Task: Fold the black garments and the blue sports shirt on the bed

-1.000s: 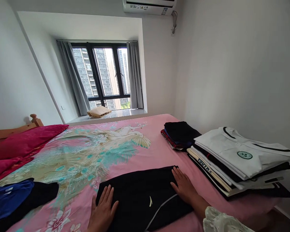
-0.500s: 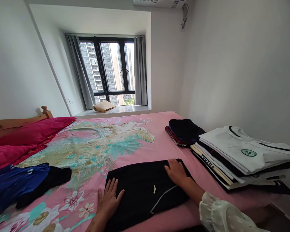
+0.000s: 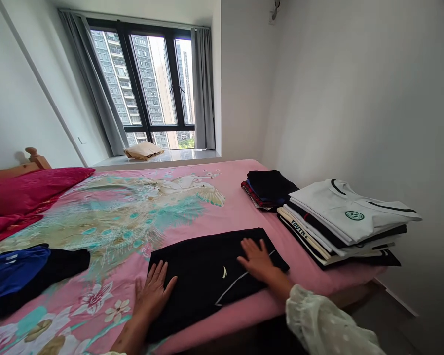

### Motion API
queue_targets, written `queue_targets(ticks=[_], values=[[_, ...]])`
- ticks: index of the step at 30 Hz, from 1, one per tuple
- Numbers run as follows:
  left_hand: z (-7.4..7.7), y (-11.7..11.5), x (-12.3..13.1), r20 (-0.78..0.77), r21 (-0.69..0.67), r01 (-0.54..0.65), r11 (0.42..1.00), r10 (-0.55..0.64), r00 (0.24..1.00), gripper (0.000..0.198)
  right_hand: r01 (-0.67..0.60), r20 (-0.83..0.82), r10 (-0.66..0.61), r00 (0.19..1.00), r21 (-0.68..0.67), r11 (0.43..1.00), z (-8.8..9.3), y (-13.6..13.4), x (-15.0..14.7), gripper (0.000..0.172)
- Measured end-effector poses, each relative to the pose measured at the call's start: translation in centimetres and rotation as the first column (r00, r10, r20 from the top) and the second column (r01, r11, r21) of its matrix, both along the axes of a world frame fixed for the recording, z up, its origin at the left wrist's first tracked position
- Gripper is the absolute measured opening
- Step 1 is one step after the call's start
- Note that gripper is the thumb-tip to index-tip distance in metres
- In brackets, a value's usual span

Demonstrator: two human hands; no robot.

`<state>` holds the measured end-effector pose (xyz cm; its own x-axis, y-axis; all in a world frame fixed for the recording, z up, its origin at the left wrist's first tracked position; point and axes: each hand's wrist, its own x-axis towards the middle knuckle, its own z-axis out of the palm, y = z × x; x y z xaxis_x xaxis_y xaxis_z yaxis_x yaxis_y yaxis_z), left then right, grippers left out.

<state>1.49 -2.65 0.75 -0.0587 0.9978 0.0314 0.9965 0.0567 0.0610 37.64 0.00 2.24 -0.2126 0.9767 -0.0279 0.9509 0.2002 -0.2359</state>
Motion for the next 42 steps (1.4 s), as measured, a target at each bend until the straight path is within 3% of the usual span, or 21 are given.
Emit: queue_targets(ticks=[2,4,7,11,14,16,20,22,25,30,32,35,38,42], values=[[-0.1,0.1,0.1,-0.004,0.005,0.004,1.0,-0.004,1.0,0.068,0.084,0.032,-0.084,0.996,0.007,0.996,-0.3,0.1,4.2,0.067],[-0.1,0.1,0.2,-0.009,0.003,0.002,1.0,-0.002,1.0,0.068,0.119,0.049,-0.12,0.992,0.018,0.993,-0.8,0.0,6.2,0.065],[0.5,0.1,0.4,-0.02,-0.019,-0.004,1.0,0.003,1.0,0.067,0.132,0.051,-0.134,0.99,0.032,0.991,-1.5,-0.1,6.5,0.065],[2.8,-0.3,2.1,-0.034,-0.04,-0.041,0.998,0.04,0.999,0.064,0.135,0.049,-0.137,0.989,0.04,0.99,-2.2,0.0,6.2,0.065],[4.6,-1.1,5.4,-0.046,0.012,-0.034,0.999,0.035,0.998,0.06,0.136,0.057,-0.138,0.989,0.039,0.99,-2.6,0.1,6.6,0.066],[5.1,-1.8,8.6,-0.039,0.031,0.062,0.998,-0.06,0.997,0.057,0.14,0.066,-0.142,0.988,0.04,0.989,-2.9,0.1,6.8,0.066],[4.6,-3.7,14.5,-0.002,0.036,0.258,0.965,-0.258,0.966,0.054,0.145,0.083,-0.148,0.985,0.049,0.988,-3.2,0.1,6.9,0.065],[3.9,-4.7,15.5,0.022,0.018,0.292,0.956,-0.293,0.956,0.056,0.145,0.089,-0.15,0.985,0.055,0.988,-3.3,0.1,6.9,0.066],[2.5,-6.1,13.2,0.036,-0.015,0.276,0.961,-0.275,0.961,0.064,0.147,0.094,-0.153,0.984,0.064,0.987,-3.5,0.1,6.9,0.066],[1.0,-8.6,4.8,-0.032,0.018,0.155,0.988,-0.155,0.987,0.068,0.15,0.09,-0.157,0.983,0.086,0.985,-3.3,-0.3,6.9,0.064],[0.6,-9.5,2.5,-0.03,0.045,0.135,0.99,-0.134,0.991,0.068,0.154,0.088,-0.163,0.983,0.101,0.983,-2.8,-0.6,6.8,0.062],[0.0,-10.1,1.1,-0.004,0.085,0.159,0.984,-0.159,0.987,0.068,0.159,0.085,-0.172,0.981,0.145,0.977,-1.3,-1.5,5.5,0.06],[-0.4,-10.1,1.1,0.016,0.136,0.17,0.976,-0.174,0.985,0.07,0.124,0.078,-0.142,0.987,0.203,0.971,0.2,-3.6,2.0,0.061],[-0.8,-9.9,1.1,0.021,0.169,0.178,0.969,-0.184,0.983,0.07,-0.086,0.012,0.086,0.996,0.255,0.963,0.1,-7.2,-5.0,0.06]])
